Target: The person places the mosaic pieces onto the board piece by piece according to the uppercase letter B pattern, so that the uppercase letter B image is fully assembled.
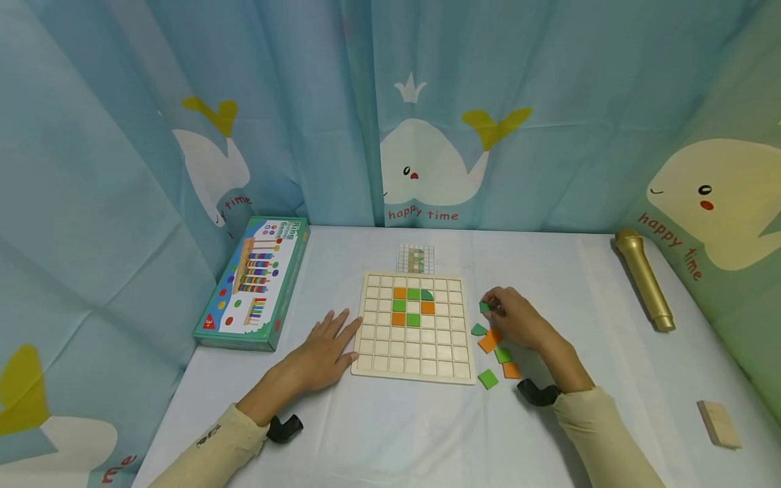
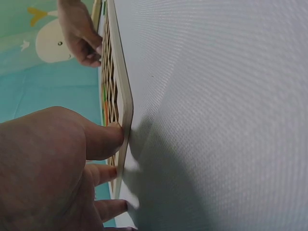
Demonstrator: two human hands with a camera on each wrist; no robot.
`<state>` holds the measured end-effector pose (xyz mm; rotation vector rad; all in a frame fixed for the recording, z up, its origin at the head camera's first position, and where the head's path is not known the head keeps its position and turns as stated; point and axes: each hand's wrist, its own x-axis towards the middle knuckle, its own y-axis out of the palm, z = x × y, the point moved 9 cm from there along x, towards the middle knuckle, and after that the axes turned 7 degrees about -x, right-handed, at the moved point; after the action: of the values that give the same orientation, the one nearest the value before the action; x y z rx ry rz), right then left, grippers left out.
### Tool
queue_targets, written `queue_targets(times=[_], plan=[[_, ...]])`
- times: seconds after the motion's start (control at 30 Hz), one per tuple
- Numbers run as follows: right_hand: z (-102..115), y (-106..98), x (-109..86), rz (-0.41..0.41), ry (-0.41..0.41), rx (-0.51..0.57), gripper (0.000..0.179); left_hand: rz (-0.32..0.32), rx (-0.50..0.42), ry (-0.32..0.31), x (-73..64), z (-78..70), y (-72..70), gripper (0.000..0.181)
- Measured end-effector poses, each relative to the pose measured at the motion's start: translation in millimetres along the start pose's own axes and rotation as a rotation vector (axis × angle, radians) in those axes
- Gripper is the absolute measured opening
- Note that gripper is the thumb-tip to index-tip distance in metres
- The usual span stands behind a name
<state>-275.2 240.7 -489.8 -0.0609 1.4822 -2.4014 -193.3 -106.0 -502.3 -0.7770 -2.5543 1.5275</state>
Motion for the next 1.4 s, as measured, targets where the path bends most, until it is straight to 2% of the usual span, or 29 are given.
queue_targets(times=[0.23, 0.33, 0.47, 0.57, 0.77, 0.97, 1.23, 1.4], plan=[[3.8, 1.7, 1.0, 0.013, 0.027, -0.010, 0.030, 0.003, -0.001, 0.001, 0.0, 0.4, 0.2, 0.065], [5.5, -0.3, -1.0, 0.039, 0.014, -0.005, 0.036, 0.001, 0.000, 0.006, -0.2, 0.2, 0.1, 0.065], [6.5, -4.8, -3.4, 0.060, -0.010, -0.006, 0.034, 0.003, -0.002, 0.008, 0.3, 0.3, 0.0, 0.066], [5.1, -7.5, -3.2, 0.047, -0.011, -0.016, 0.030, 0.002, 0.000, 0.008, 0.7, 0.7, 0.0, 0.066], [-0.1, -9.5, -3.5, 0.014, 0.014, -0.037, 0.037, -0.001, -0.001, 0.013, 0.9, 0.2, -0.3, 0.066], [6.4, -9.3, -3.4, -0.004, -0.013, -0.039, 0.030, 0.001, -0.007, 0.008, -0.6, -0.1, -0.9, 0.065], [8.9, -5.3, -0.2, -0.012, 0.040, -0.058, 0.031, -0.003, -0.006, 0.014, -0.4, -0.9, -1.4, 0.065], [9.5, -4.1, -1.8, -0.046, 0.025, -0.035, 0.033, -0.005, -0.010, 0.016, -0.3, -0.7, -1.1, 0.065]])
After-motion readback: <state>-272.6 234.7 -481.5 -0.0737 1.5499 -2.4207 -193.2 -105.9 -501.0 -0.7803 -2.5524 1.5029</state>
